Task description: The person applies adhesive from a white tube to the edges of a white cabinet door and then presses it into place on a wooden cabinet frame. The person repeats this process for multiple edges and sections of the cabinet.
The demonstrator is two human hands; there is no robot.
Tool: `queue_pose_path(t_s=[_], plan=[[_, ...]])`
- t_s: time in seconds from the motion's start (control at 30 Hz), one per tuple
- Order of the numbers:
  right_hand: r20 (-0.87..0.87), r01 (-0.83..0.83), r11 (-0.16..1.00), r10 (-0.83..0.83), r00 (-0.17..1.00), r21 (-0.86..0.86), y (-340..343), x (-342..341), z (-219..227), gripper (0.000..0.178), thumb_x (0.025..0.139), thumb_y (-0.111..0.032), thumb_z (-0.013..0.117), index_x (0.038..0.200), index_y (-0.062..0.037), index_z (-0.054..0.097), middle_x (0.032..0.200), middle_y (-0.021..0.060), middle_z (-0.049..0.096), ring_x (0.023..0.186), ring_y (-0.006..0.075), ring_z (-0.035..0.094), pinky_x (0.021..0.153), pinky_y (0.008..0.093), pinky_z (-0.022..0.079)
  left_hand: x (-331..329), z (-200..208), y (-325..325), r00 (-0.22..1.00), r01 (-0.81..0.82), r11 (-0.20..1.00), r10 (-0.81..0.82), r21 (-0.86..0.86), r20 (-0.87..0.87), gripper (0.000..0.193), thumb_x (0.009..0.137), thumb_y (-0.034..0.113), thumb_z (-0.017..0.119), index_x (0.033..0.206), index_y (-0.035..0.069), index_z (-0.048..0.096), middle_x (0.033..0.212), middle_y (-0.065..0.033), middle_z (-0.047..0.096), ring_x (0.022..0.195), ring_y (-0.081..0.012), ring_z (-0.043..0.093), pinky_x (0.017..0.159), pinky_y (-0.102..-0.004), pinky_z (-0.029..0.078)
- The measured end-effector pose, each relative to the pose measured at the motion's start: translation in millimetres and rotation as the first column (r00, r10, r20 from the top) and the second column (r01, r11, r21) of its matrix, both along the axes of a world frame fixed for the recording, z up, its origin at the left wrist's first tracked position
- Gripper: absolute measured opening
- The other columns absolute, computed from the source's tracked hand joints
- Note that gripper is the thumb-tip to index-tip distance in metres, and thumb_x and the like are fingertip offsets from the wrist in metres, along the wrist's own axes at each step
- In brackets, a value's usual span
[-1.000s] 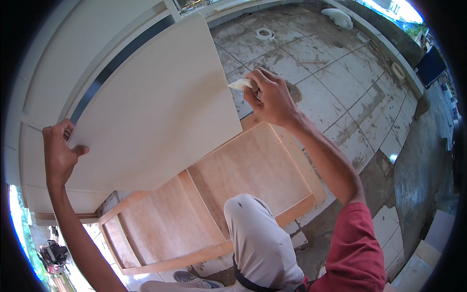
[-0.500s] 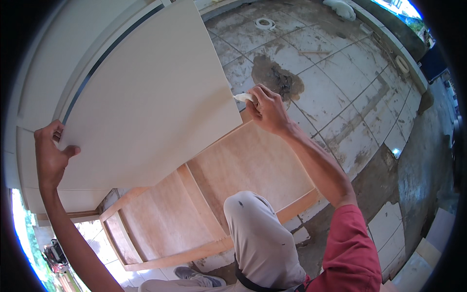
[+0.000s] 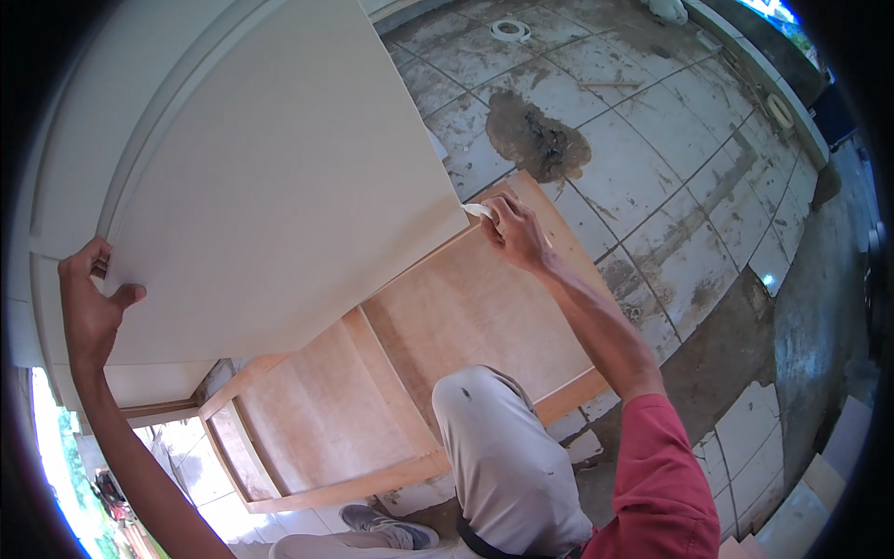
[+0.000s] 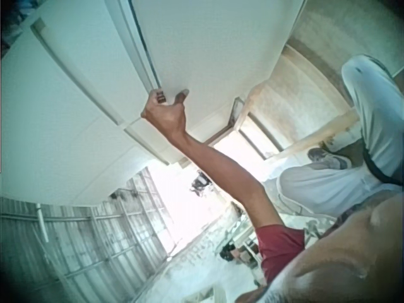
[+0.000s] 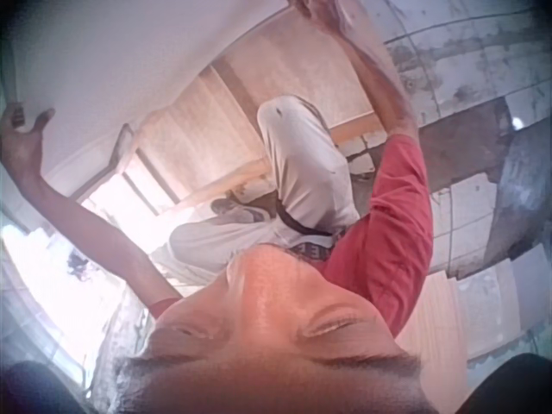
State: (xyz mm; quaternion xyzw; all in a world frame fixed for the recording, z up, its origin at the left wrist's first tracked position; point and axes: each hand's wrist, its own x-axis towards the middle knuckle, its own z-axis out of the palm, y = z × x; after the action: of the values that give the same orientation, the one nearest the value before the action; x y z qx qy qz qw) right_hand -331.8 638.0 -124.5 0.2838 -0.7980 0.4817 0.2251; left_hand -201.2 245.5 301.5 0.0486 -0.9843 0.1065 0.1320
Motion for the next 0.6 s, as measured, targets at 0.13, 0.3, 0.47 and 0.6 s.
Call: queue_pose_path(t_s=[0.13, 0.3, 0.47, 0.6], plan=[[0.027, 0.011, 1.000, -0.011, 1.000, 0.011, -5.7, 0.5, -31.5, 0.020, 0.079, 0.004, 0.068, 0.094, -0.0014, 0.056, 0.083, 0.0124, 0.059, 0.073, 0.0311, 0.063, 0.062, 0.0420, 0.049, 0.3, -4.0, -5.5, 0.999, 0.021, 1.000, -0.021, 0.007, -0.038, 0.037, 0.058, -0.010, 0.085, 0.082, 0.000, 0.058, 0.078, -0.0130, 0.064, 0.075, -0.0246, 0.058, 0.078, -0.0388, 0.047], [0.106, -0.011, 0.999, 0.007, 0.994, 0.038, -7.1, 4.1, -56.0, 0.027, 0.072, 0.007, 0.066, 0.096, -0.0002, 0.055, 0.084, 0.0127, 0.058, 0.075, 0.0314, 0.063, 0.062, 0.0426, 0.049, 1.8, -0.3, -1.4, 0.999, 0.036, 0.999, -0.035, 0.012, -0.015, 0.037, 0.057, -0.011, 0.084, 0.082, -0.001, 0.058, 0.078, -0.0129, 0.064, 0.075, -0.0240, 0.058, 0.076, -0.0381, 0.047], [0.133, 0.013, 0.996, -0.025, 0.991, 0.091, -1.9, 0.8, -85.3, 0.024, 0.080, 0.004, 0.067, 0.102, -0.0023, 0.060, 0.088, 0.0120, 0.061, 0.071, 0.0291, 0.062, 0.062, 0.0401, 0.049, -2.4, 1.9, 7.7, 1.000, 0.024, 0.998, -0.025, 0.054, 0.014, 0.038, 0.056, -0.010, 0.086, 0.080, -0.004, 0.057, 0.075, -0.0127, 0.062, 0.074, -0.0241, 0.057, 0.075, -0.0383, 0.048], [0.191, 0.031, 0.994, -0.050, 0.980, 0.104, -6.3, -2.3, -97.3, 0.021, 0.082, 0.001, 0.066, 0.102, -0.0022, 0.060, 0.090, 0.0146, 0.062, 0.076, 0.0329, 0.065, 0.064, 0.0428, 0.052, -1.1, 1.7, 15.7, 0.999, 0.028, 0.998, -0.026, 0.057, -0.029, 0.037, 0.055, -0.010, 0.085, 0.080, -0.003, 0.058, 0.073, -0.0122, 0.062, 0.072, -0.0235, 0.057, 0.074, -0.0378, 0.048]])
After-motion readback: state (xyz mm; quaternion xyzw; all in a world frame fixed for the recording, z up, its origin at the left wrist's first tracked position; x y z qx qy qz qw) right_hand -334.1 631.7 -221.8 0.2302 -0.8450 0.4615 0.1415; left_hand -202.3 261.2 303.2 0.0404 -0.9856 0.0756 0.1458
